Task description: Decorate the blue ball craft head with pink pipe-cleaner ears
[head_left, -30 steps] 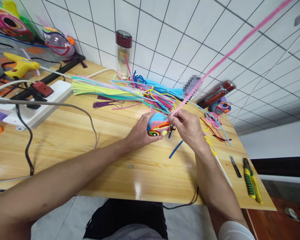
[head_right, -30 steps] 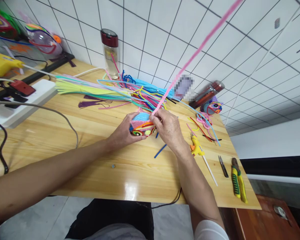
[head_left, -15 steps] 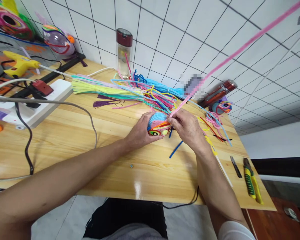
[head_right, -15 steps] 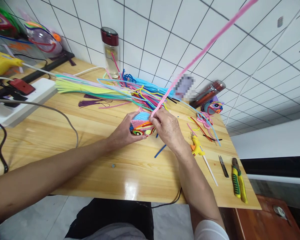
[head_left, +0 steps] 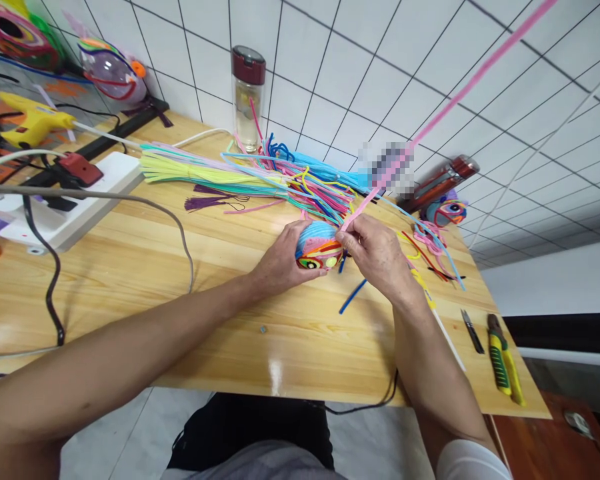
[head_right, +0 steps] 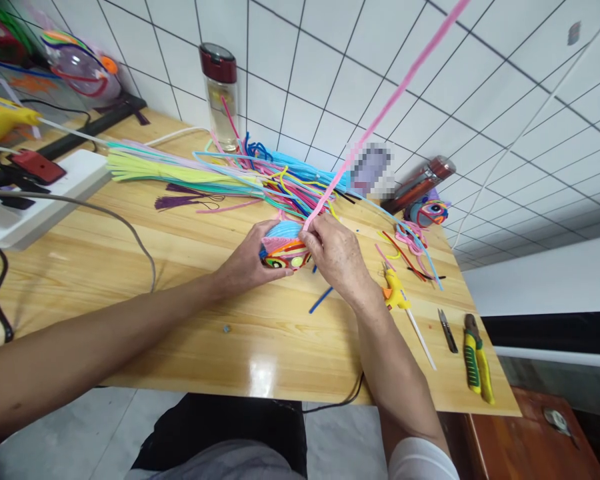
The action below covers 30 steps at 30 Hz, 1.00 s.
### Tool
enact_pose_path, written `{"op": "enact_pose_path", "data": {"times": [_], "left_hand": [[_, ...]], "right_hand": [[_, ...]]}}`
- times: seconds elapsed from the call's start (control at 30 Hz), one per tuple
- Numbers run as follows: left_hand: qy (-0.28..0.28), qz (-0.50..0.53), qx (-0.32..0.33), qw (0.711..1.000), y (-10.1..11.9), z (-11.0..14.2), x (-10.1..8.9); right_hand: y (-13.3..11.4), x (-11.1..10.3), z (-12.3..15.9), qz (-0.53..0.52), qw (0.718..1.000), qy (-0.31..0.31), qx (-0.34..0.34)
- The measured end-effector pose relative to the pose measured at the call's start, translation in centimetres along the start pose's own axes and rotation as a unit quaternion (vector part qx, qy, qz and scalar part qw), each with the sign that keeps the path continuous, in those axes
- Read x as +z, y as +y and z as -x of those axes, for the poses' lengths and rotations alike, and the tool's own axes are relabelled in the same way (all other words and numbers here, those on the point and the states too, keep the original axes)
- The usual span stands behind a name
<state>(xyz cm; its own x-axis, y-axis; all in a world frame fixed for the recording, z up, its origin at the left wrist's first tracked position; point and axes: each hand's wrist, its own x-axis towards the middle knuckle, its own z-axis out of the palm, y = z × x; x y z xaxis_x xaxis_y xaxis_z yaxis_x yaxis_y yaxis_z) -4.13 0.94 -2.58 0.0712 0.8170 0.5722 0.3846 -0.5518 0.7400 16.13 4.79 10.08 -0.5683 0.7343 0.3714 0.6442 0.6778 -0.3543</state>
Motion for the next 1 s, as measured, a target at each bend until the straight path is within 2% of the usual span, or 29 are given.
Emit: {"op": "enact_pose_path", "data": {"times": [1.0], "left_hand": [[0.010, -0.010, 0.004, 1.000, 0.18, -0.09, 0.08]], "right_hand": [[-0.36, 0.21, 0.20, 0.050, 0.999, 0.016, -0.003]]}}
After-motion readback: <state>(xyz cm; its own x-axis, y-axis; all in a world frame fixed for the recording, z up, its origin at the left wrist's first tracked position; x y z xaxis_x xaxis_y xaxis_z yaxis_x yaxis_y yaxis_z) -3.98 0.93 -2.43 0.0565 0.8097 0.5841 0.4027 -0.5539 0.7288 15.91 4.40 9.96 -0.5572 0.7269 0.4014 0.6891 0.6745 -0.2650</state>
